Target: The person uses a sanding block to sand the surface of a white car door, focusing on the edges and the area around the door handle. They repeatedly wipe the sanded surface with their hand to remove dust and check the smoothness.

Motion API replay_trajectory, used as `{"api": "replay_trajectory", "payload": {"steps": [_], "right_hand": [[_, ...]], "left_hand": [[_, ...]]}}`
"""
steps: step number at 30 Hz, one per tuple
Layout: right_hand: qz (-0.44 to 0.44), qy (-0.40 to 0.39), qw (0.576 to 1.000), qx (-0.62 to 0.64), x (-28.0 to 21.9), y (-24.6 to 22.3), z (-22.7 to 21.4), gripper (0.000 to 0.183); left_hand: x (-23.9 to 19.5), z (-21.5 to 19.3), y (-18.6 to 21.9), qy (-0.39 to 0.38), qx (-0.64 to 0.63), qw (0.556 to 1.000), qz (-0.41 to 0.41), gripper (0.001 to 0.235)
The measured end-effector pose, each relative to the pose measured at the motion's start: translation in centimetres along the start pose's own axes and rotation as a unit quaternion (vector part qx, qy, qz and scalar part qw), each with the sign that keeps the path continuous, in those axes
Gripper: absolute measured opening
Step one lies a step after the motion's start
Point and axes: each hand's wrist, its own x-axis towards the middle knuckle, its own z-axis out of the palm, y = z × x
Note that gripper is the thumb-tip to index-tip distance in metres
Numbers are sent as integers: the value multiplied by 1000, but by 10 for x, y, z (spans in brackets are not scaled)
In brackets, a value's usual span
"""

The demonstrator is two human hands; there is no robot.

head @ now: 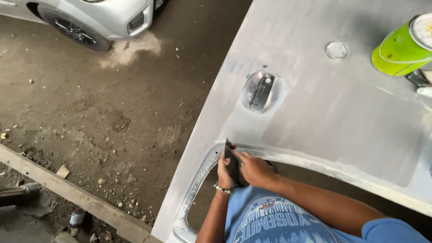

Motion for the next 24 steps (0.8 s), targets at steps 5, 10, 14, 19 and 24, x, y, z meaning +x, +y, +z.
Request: {"api": "replay_trajectory", "payload": {"steps": [5, 10, 14, 19, 24], "right_hand": [[-7, -22, 1000, -10, 5, 3, -4, 66], [31, -55, 996, -60, 21, 17, -9, 66], [-53, -58, 997, -27, 21, 40, -1, 67], [-73, -22, 997, -9, 35, 48, -18, 61], [-54, -122, 991, -19, 36, 62, -24, 66]], "left_hand": [[14, -6, -15, 1, -91, 996, -10, 59], [10, -22, -41, 49, -56, 996, -55, 58], [26, -31, -72, 58, -94, 994, 13, 58], [21, 3, -41, 91, -42, 995, 10, 61], [33, -3, -74, 126, 16, 990, 63, 55]]}}
